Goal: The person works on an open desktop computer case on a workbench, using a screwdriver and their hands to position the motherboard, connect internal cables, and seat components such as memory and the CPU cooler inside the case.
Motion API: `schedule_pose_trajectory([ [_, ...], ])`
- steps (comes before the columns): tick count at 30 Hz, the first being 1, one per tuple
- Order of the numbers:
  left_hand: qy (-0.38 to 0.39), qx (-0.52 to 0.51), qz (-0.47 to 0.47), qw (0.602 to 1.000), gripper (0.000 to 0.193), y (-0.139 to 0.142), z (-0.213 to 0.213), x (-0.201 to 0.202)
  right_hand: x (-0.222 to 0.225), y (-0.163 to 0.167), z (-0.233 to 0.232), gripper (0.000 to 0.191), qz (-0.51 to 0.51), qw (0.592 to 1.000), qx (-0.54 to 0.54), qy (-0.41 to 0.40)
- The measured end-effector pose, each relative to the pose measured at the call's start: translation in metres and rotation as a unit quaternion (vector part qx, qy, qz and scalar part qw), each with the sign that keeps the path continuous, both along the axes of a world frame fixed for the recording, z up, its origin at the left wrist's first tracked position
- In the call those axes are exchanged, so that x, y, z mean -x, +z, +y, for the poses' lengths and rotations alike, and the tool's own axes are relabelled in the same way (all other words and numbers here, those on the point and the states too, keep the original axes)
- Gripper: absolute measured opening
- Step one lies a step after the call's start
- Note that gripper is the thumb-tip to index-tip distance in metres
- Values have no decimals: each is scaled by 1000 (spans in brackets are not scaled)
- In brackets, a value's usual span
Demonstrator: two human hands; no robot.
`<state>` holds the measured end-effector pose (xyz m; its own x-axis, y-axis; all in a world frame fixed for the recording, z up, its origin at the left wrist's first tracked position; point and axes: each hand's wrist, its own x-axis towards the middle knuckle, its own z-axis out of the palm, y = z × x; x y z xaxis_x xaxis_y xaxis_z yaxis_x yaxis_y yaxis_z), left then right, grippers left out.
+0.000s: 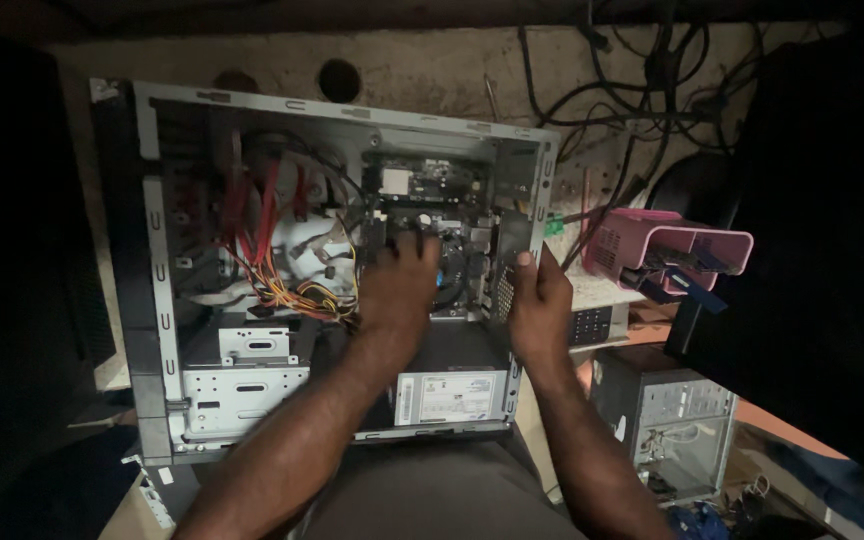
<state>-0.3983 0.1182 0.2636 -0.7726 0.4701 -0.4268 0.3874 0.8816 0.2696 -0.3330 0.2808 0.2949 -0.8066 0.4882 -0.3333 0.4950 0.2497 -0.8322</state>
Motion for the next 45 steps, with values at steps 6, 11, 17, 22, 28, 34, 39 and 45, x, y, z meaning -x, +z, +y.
schedule_pose_trajectory([
  [6,-3,-5,0,1000,50,8,-5,5,-1,-1,0,39,-9,1000,-7,-6],
  [11,9,-28,-35,999,53,7,-6,4,0,0,-1,40,-7,1000,-5,-5],
  [17,4,-44,2,999,46,7,-4,2,1,3,-1,38,-42,998,43,-33],
  [22,11,-39,-4,999,57,8,-2,7,0,-2,1,39,-4,1000,18,-10],
  [28,10,-64,-17,998,55,10,-3,9,-4,-11,4,41,18,1000,-17,3],
  [34,-7,-75,22,997,58,3,-2,7,-6,-12,5,40,-1,1000,-22,-2],
  [39,3,-70,21,997,49,-5,-2,3,-6,-14,6,42,-15,1000,-3,-19],
  [45,14,-77,17,997,55,-7,0,5,-6,-19,7,43,31,999,24,-12],
])
